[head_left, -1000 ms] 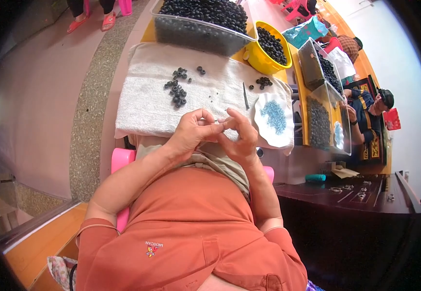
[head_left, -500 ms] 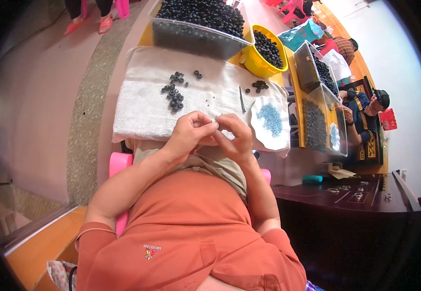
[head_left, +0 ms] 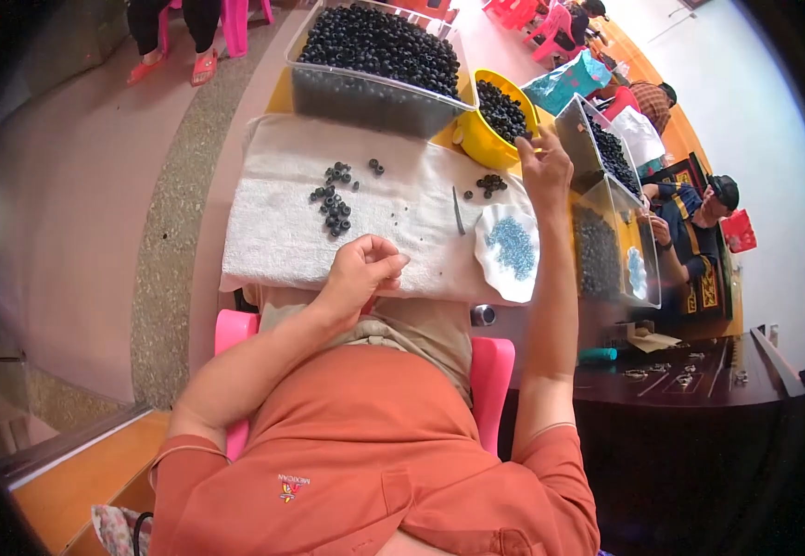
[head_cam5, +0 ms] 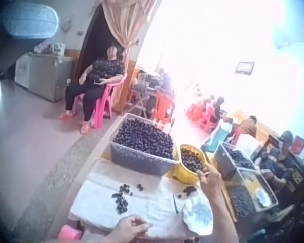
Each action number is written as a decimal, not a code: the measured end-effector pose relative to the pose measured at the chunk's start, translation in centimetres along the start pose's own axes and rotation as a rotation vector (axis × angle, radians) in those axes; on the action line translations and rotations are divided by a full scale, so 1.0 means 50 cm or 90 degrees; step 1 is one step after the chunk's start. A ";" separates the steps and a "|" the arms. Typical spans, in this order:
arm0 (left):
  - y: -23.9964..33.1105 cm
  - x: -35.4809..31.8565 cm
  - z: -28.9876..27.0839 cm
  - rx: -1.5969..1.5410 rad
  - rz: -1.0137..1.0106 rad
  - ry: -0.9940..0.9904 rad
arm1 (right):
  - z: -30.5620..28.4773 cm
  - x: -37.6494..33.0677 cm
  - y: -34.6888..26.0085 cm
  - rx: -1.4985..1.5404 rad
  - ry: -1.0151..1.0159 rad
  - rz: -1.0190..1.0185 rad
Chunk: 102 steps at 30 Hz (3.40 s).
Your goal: The person is manually picking small black beads and assembling them into circular bases on a white towel before placing them in a plate.
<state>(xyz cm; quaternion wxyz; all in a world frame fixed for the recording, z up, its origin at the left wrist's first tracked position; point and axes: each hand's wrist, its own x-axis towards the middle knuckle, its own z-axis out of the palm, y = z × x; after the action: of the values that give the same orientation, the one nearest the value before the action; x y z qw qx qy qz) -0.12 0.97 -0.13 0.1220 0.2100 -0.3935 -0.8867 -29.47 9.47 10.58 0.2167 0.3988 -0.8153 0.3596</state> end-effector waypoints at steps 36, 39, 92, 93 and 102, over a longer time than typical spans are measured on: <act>-0.025 0.007 -0.003 -0.012 0.053 0.008 | 0.269 -0.119 -0.166 -0.049 -0.427 -0.192; -0.023 0.007 -0.003 -0.029 0.053 0.005 | 0.265 -0.123 -0.169 -0.020 -0.425 -0.191; -0.003 0.006 -0.009 -0.110 0.117 0.081 | 0.092 -0.233 -0.189 0.427 -0.343 -0.148; -0.001 0.004 -0.007 -0.120 0.104 0.053 | 0.083 -0.240 -0.188 0.424 -0.339 -0.146; -0.011 0.012 -0.018 -0.080 0.083 0.021 | 0.054 -0.285 -0.189 0.424 -0.354 -0.103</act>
<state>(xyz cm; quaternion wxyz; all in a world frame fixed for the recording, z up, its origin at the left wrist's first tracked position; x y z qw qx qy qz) -0.24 0.53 -1.26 0.1988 0.1904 -0.3481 -0.8961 -13.64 10.46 3.59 -0.1236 0.5910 -0.6486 0.4635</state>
